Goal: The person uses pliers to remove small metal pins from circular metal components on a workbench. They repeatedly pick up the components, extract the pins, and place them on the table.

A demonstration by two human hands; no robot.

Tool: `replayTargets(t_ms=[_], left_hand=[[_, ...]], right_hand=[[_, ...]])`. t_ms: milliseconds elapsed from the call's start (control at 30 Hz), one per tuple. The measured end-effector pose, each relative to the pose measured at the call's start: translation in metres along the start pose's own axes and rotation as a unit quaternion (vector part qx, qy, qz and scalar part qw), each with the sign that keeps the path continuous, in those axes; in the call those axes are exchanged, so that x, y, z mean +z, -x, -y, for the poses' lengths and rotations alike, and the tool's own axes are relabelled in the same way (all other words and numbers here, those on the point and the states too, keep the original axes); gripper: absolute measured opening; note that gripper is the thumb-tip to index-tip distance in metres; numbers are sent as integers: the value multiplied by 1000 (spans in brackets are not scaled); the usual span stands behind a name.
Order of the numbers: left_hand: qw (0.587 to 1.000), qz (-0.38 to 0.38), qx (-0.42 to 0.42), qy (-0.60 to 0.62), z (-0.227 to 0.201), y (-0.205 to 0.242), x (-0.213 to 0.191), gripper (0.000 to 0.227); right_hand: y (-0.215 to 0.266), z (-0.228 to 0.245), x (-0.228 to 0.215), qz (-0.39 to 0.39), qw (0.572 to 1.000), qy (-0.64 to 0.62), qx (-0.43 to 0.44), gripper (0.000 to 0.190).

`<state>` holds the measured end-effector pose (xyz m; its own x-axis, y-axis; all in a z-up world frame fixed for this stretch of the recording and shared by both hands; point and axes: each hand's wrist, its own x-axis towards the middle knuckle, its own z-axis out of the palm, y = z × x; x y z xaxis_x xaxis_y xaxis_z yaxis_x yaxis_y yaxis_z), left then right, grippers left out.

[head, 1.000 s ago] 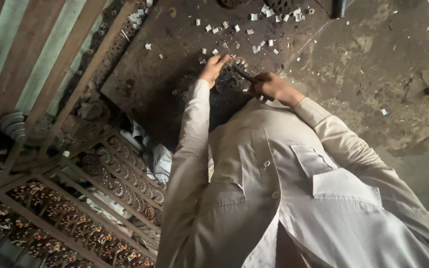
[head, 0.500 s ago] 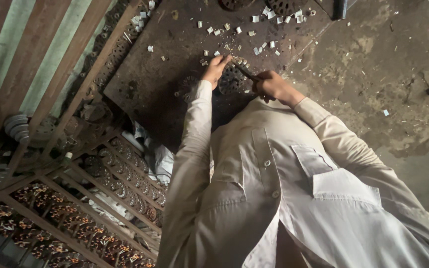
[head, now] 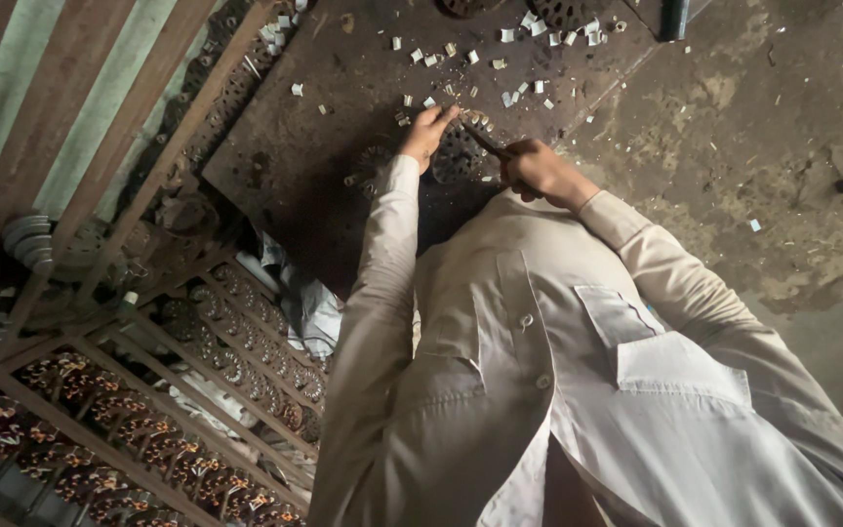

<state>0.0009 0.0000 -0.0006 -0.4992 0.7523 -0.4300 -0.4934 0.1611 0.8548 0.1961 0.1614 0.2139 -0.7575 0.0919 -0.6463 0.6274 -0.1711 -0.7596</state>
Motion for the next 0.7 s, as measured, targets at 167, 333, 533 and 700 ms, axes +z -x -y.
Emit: replayTargets(t_ms=[167, 333, 533, 700], left_hand=[[1000, -14, 3, -20, 2, -6, -1, 35], [999, -26, -10, -34, 8, -10, 0, 38], [998, -6, 8, -61, 4, -17, -2, 40], [988, -51, -127, 65, 1, -1, -15, 36]], right_hand=[[-11, -7, 3, -20, 999, 20, 24, 18], [-35, -33, 2, -53, 989, 127, 53, 24], [-57, -62, -40, 163, 931, -288, 153, 17], [-64, -70, -7, -82, 945, 275, -154, 18]])
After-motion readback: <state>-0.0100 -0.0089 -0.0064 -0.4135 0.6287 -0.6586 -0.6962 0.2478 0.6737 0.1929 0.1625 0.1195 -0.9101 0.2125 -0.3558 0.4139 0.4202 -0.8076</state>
